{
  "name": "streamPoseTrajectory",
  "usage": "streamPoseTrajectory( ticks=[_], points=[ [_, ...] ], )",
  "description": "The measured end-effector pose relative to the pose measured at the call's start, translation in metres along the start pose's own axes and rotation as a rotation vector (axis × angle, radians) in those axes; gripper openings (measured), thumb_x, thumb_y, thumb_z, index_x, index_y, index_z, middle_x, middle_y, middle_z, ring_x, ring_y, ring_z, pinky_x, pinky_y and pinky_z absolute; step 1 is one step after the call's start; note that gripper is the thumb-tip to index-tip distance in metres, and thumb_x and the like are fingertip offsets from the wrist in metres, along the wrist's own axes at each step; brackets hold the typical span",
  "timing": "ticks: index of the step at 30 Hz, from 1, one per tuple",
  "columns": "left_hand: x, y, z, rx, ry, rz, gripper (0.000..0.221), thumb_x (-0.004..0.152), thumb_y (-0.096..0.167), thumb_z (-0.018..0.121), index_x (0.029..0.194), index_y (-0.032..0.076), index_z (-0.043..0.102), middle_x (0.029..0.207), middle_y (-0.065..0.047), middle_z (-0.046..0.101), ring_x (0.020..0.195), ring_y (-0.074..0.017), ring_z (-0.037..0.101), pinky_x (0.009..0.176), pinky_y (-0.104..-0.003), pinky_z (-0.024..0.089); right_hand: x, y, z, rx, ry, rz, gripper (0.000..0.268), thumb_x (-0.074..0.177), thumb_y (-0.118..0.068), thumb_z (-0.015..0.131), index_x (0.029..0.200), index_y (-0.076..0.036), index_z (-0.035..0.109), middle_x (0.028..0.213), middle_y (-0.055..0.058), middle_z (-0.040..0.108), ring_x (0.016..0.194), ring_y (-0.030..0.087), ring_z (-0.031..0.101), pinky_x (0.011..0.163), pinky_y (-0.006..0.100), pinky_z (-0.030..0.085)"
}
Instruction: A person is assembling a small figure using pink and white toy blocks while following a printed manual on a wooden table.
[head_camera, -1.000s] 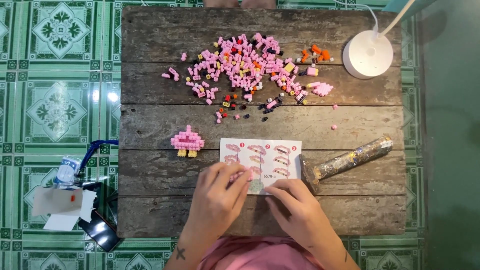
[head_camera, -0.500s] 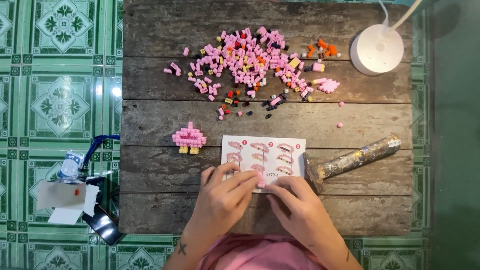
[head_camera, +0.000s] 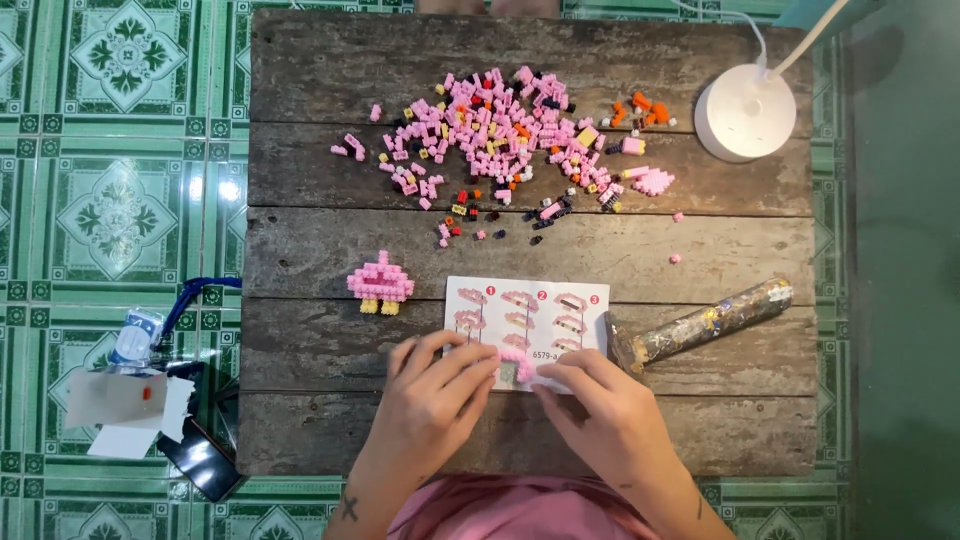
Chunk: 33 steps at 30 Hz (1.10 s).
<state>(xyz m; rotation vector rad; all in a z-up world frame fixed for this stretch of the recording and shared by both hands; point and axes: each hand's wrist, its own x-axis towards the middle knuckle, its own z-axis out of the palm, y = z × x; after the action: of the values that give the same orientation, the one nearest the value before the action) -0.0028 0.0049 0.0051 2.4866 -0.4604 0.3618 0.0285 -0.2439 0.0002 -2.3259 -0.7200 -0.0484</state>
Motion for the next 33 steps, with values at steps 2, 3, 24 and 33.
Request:
streamPoseTrajectory(
  ticks=[2, 3, 24, 33],
  points=[
    [-0.001, 0.002, 0.003, -0.02, -0.006, -0.005, 0.015, 0.102, 0.012, 0.084, 0.116, 0.01, 0.083, 0.121, 0.001, 0.083, 0.116, -0.0269, 0.069, 0.101, -0.042, 0.04, 0.004, -0.005, -0.001, -0.07, -0.005, -0.011, 0.016, 0.099, -0.021, 0.085, 0.112, -0.016, 0.077, 0.106, 0.0, 0.076, 0.087, 0.016, 0.077, 0.072, 0.03, 0.061],
    [-0.001, 0.003, 0.004, -0.039, -0.013, -0.013, 0.017, 0.1, 0.012, 0.085, 0.117, 0.008, 0.084, 0.12, -0.001, 0.084, 0.116, -0.0279, 0.069, 0.1, -0.043, 0.042, 0.007, -0.007, -0.001, -0.137, -0.011, -0.021, 0.015, 0.1, -0.025, 0.086, 0.11, -0.019, 0.077, 0.103, -0.003, 0.076, 0.087, 0.015, 0.075, 0.067, 0.031, 0.059],
    [0.138, -0.136, 0.007, 0.331, -0.058, -0.228, 0.018, 0.103, 0.016, 0.076, 0.117, 0.017, 0.087, 0.109, -0.007, 0.083, 0.106, -0.0315, 0.078, 0.088, -0.044, 0.061, 0.226, 0.07, 0.034, -0.301, -0.088, -0.161, 0.018, 0.098, -0.023, 0.078, 0.111, -0.011, 0.081, 0.101, 0.014, 0.072, 0.092, 0.04, 0.078, 0.073, 0.051, 0.065],
    [0.163, -0.151, 0.016, 0.381, -0.107, -0.222, 0.019, 0.099, 0.005, 0.081, 0.116, 0.01, 0.089, 0.105, -0.016, 0.08, 0.103, -0.0384, 0.079, 0.086, -0.045, 0.065, 0.234, 0.094, 0.052, -0.246, -0.066, -0.208, 0.02, 0.093, -0.026, 0.081, 0.108, -0.012, 0.081, 0.106, 0.012, 0.072, 0.095, 0.04, 0.078, 0.074, 0.051, 0.067]
  ],
)
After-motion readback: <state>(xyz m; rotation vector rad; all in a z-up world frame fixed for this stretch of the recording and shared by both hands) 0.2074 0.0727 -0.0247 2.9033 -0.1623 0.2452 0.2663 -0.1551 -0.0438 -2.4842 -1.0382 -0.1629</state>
